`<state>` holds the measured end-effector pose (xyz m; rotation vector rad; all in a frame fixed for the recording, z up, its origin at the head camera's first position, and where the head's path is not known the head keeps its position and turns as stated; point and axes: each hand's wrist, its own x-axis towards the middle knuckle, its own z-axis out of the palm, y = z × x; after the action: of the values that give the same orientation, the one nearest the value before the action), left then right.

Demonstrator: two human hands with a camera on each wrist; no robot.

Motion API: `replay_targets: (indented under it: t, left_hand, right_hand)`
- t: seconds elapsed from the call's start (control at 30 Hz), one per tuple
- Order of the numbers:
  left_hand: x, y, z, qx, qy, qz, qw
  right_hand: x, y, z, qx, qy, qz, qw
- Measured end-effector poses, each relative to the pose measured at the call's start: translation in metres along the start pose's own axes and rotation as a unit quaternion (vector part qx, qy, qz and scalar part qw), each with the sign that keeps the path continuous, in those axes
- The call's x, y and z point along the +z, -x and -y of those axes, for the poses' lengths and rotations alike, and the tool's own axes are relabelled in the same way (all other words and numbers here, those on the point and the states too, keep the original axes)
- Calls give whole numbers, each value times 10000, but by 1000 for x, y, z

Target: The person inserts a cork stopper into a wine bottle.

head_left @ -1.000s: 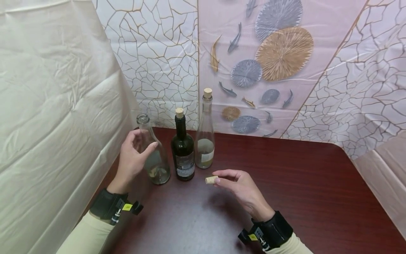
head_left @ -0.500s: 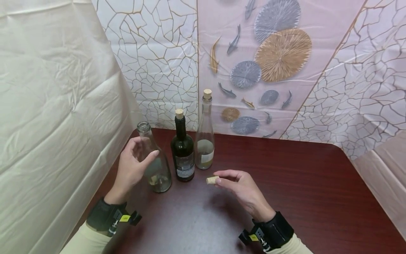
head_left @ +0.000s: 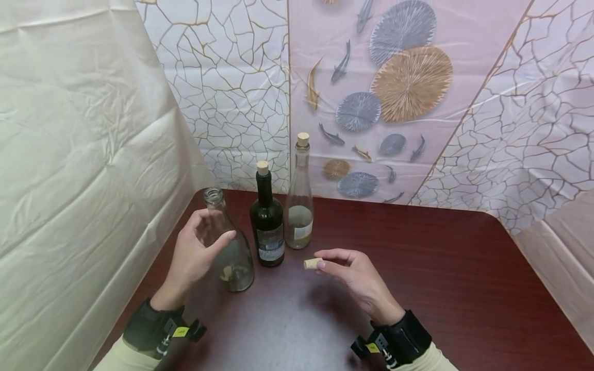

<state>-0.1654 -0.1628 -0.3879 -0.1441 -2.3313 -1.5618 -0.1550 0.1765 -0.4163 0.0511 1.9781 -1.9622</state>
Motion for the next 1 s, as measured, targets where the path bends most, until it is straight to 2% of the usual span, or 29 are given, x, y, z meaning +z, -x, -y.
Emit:
replay_targets:
  t: [0.47, 0.67, 1.0]
  left_hand:
    - [5, 14, -6, 136, 94, 205, 9997]
    - [11, 17, -8, 309, 170, 290, 9990]
    - [21, 21, -12, 414, 235, 491, 9977]
  right_hand:
    - [-3, 4, 1, -74, 76, -129, 9999]
    - [-3, 5, 2, -81, 23, -117, 9999]
    - [-4, 6, 2, -119, -63, -94, 9999]
